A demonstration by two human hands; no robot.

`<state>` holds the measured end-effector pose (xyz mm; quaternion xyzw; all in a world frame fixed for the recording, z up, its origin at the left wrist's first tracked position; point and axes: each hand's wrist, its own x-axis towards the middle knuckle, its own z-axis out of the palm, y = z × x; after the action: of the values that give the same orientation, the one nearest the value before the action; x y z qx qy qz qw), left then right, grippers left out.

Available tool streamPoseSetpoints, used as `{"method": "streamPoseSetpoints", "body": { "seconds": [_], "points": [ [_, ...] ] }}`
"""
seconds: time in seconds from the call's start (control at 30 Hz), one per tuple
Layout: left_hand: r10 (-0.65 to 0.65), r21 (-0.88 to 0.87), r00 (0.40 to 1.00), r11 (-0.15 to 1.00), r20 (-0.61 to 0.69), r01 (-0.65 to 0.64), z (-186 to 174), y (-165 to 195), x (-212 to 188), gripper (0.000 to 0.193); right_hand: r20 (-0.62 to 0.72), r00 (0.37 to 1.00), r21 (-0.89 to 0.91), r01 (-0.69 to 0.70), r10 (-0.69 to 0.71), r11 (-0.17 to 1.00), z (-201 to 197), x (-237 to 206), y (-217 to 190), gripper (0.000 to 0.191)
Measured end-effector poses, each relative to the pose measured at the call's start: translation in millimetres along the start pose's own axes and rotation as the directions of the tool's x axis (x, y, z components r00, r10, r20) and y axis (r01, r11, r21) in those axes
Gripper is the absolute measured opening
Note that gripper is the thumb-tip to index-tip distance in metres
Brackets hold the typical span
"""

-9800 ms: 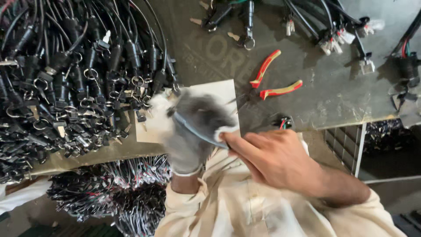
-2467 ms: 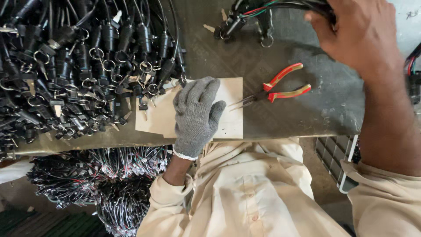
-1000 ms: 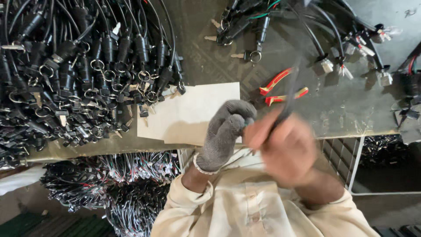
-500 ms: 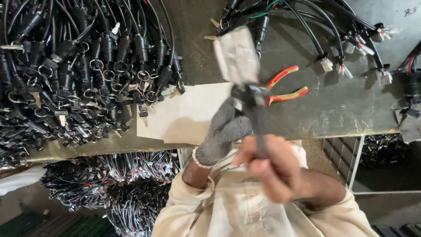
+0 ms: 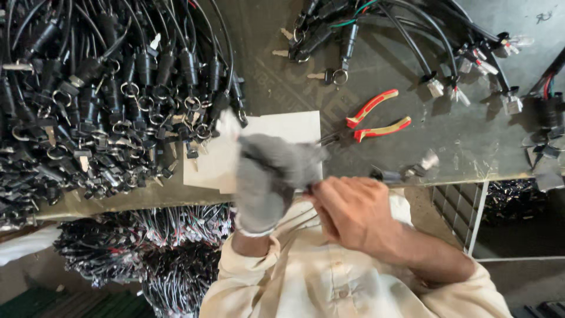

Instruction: The person attaches black connector housings to the ends of electrical cables at a workbench, threading the wire ends into the connectors and pressing them together by hand, occasionally using pliers to grip or crimp parts. They work through multiple cables one at a time, setting finished assemblies aside on the bench.

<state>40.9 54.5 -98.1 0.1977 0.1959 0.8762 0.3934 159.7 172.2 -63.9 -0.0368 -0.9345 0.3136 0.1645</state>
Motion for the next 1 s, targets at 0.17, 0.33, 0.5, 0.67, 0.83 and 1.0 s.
{"method": "streamPoseSetpoints", "body": {
  "seconds": [0.17, 0.33, 0.5, 0.67, 0.83, 1.0],
  "points": [
    [-0.003, 0.510, 0.990, 0.857, -0.138, 0.074, 8, 4, -6, 0.039, -0.034, 0.998, -0.025, -0.046, 0.046, 0.999, -4, -2, 21, 0.020],
    [-0.321, 0.354, 0.939, 0.870, -0.123, 0.344, 28, -17, -14, 0.024, -0.210, 0.968, 0.511, -0.010, 0.136, 0.860, -41, 6, 3, 0.021],
    [-0.428, 0.836, 0.883, 0.543, 0.192, 0.082, 37, -41, -29, 0.014, -0.218, 0.958, 0.932, 0.147, 0.188, 0.332, -72, 14, 9, 0.011],
    [-0.350, 0.872, 0.876, 0.468, 0.331, -0.142, 25, -28, -14, 0.014, -0.352, 0.918, 0.930, 0.323, 0.179, 0.176, -73, -26, 74, 0.014],
    [-0.498, 0.572, 0.865, 0.728, 0.063, 0.377, -3, -14, -11, 0.021, -0.417, 0.884, 0.903, 0.377, 0.212, 0.205, -65, -17, 84, 0.024],
    [-0.490, -0.105, 0.871, 0.869, -0.041, 0.484, -24, 8, -8, 0.033, -0.041, 0.972, 0.917, -0.055, 0.229, 0.396, -18, 17, 62, 0.043]
  ]
}}
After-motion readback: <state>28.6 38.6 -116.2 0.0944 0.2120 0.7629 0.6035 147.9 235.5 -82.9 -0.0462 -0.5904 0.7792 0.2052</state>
